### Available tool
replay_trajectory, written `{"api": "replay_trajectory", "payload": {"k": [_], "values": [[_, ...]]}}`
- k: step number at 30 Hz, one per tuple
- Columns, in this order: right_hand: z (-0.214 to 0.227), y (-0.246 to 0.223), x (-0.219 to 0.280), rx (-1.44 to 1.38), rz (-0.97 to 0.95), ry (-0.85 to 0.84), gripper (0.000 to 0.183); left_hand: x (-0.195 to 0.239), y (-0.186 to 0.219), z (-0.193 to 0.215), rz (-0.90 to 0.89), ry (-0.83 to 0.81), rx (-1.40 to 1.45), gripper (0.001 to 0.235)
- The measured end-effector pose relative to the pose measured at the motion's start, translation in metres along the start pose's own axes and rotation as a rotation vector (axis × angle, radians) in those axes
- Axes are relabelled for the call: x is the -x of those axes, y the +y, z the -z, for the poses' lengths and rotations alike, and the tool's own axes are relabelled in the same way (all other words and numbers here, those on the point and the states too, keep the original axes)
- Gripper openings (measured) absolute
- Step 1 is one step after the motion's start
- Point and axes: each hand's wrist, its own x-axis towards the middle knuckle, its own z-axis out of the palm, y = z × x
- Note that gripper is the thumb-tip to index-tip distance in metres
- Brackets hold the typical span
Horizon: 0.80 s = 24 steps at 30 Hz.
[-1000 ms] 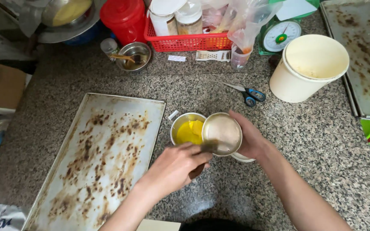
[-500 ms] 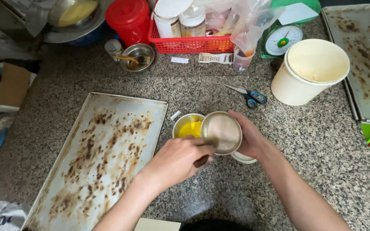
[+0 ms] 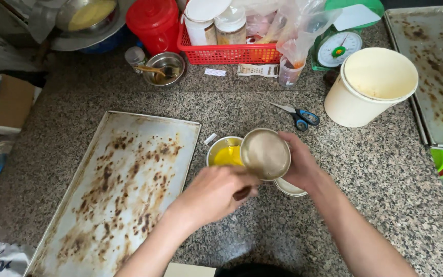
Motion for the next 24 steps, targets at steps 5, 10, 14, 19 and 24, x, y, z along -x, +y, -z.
{"api": "replay_trajectory", "payload": {"k": [5,10,14,19,24], "values": [[-0.033,-0.007,0.035,-0.056,0.026,0.029,0.078,-0.007,-0.012,0.004,-0.005,0.175,-0.035,0.024],[-0.007,0.001,0.004,-0.029,0.079,0.017,0.078,-0.005,0.017,0.029,0.011,0.027,0.082,0.022],[0.014,0.008,-0.016,-0.062,0.112,-0.041,0.077,-0.010,-0.003,0.007,0.037,0.161,-0.120,0.025],[-0.002,0.000,-0.004,-0.077,0.106,0.000,0.075,-0.011,0.005,0.022,0.049,0.063,0.150,0.024],[-0.003,0.000,-0.006,-0.129,0.120,-0.034,0.069,-0.006,0.010,0.000,0.026,0.067,0.000,0.027]]}}
